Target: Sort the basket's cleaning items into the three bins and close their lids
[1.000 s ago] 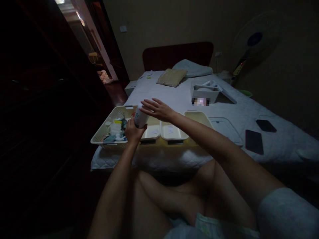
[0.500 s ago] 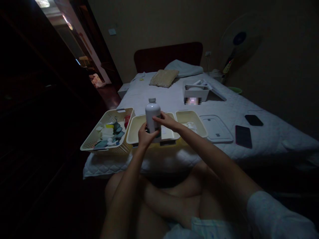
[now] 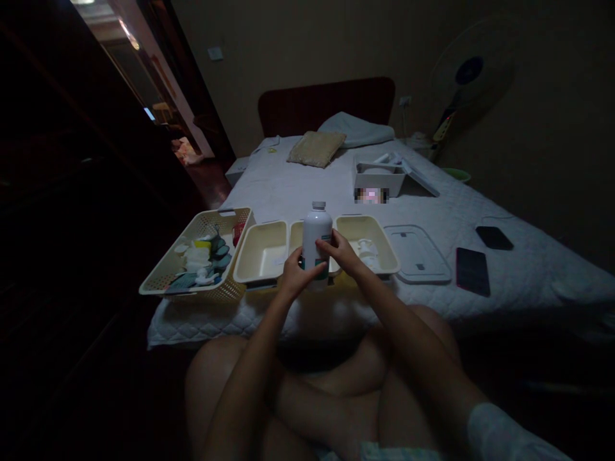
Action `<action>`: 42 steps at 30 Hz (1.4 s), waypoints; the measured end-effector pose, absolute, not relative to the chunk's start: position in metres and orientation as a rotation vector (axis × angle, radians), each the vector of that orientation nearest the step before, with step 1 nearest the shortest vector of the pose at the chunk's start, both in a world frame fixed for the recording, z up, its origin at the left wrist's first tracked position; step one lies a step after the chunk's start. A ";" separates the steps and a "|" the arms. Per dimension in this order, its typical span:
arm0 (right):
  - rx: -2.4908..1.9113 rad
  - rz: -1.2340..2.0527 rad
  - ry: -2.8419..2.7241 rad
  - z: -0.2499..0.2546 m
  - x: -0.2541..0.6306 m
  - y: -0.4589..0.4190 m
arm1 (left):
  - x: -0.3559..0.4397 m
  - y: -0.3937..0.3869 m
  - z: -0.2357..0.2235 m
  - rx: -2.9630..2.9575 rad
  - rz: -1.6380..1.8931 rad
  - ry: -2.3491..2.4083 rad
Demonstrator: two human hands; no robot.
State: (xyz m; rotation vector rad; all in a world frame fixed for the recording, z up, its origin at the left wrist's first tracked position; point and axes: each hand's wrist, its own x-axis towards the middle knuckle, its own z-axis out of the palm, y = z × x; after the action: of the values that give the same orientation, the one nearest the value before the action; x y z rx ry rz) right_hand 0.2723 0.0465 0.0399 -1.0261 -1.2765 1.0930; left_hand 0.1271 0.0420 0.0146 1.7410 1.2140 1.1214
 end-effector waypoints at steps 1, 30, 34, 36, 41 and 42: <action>-1.041 1.080 -1.266 0.039 0.273 0.047 | 0.129 0.042 0.013 1.713 1.115 1.201; -1.381 0.682 -1.381 0.056 0.272 0.036 | 0.127 0.030 -0.013 1.348 1.220 0.899; -1.165 1.071 -1.288 0.061 0.278 0.039 | 0.120 0.034 -0.015 1.246 1.232 0.800; -1.071 1.237 -1.237 0.064 0.283 0.040 | 0.116 0.036 -0.017 1.184 1.212 0.733; -0.889 1.454 -1.109 0.059 0.286 0.040 | 0.110 0.031 -0.017 1.012 1.135 0.571; -0.867 1.475 -1.098 0.056 0.285 0.040 | 0.109 0.029 -0.016 0.997 1.122 0.560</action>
State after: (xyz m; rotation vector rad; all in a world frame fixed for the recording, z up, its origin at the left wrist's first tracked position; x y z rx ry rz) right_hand 0.2845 0.0403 0.0560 -0.8670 -1.0976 1.4754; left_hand 0.1086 0.0292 -0.0164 0.9973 0.5603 1.1216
